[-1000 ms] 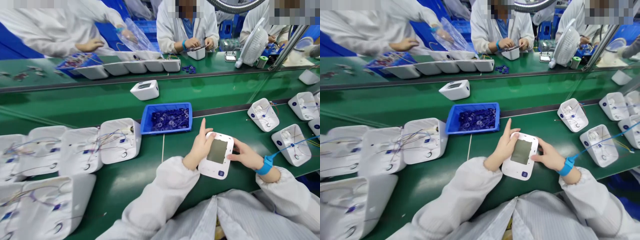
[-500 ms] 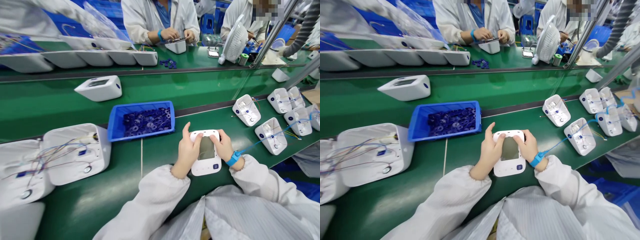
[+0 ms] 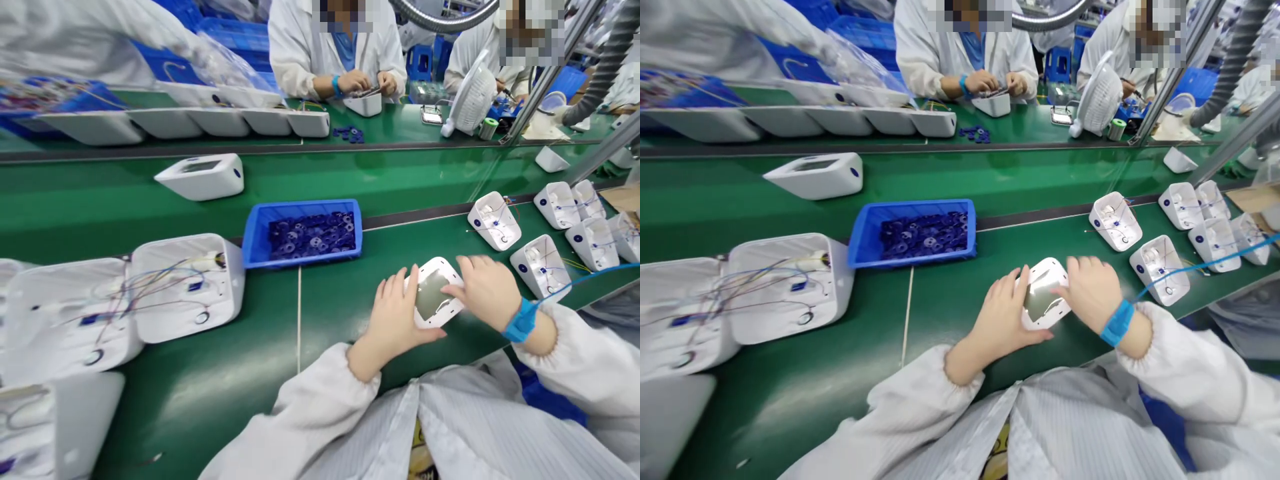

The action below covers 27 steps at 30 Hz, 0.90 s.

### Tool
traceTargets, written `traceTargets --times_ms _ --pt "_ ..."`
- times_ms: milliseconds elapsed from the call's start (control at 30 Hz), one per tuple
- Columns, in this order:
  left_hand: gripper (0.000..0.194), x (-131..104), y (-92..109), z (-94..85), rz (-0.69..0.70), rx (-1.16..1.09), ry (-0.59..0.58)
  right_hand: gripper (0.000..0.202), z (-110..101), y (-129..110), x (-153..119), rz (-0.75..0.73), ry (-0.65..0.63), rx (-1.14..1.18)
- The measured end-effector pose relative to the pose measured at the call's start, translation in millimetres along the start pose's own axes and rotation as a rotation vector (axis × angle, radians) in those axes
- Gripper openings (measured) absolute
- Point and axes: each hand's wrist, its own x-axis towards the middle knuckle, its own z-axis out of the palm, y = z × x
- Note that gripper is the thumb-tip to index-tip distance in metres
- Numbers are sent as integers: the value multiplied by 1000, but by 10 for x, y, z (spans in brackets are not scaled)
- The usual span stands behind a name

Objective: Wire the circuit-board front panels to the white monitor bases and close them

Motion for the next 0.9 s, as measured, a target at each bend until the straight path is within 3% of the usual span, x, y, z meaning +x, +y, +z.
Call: traceTargets --times_ms 67,133,200,333,533,633,800,900 --pt "127 -39 -6 52 12 -29 14 67 18 -30 136 -362 49 44" --pt "123 -19 -36 76 38 -47 20 77 103 -50 279 -692 -31 76" --pt "131 9 -64 88 65 -54 22 83 198 -55 371 -829 -116 75" --pt "140 16 -68 102 87 -93 20 83 292 -51 382 -803 -167 90" --pt "129 28 -10 45 53 -138 -10 82 244 -35 366 -752 -217 93" --pt "115 32 13 -2 22 -141 -23 85 188 -32 487 -767 -234 172" --pt "122 35 -6 -2 18 -200 16 79 87 -68 832 -681 -327 440" --pt "119 32 -28 46 31 -244 58 77 89 -74 886 -648 -314 517"
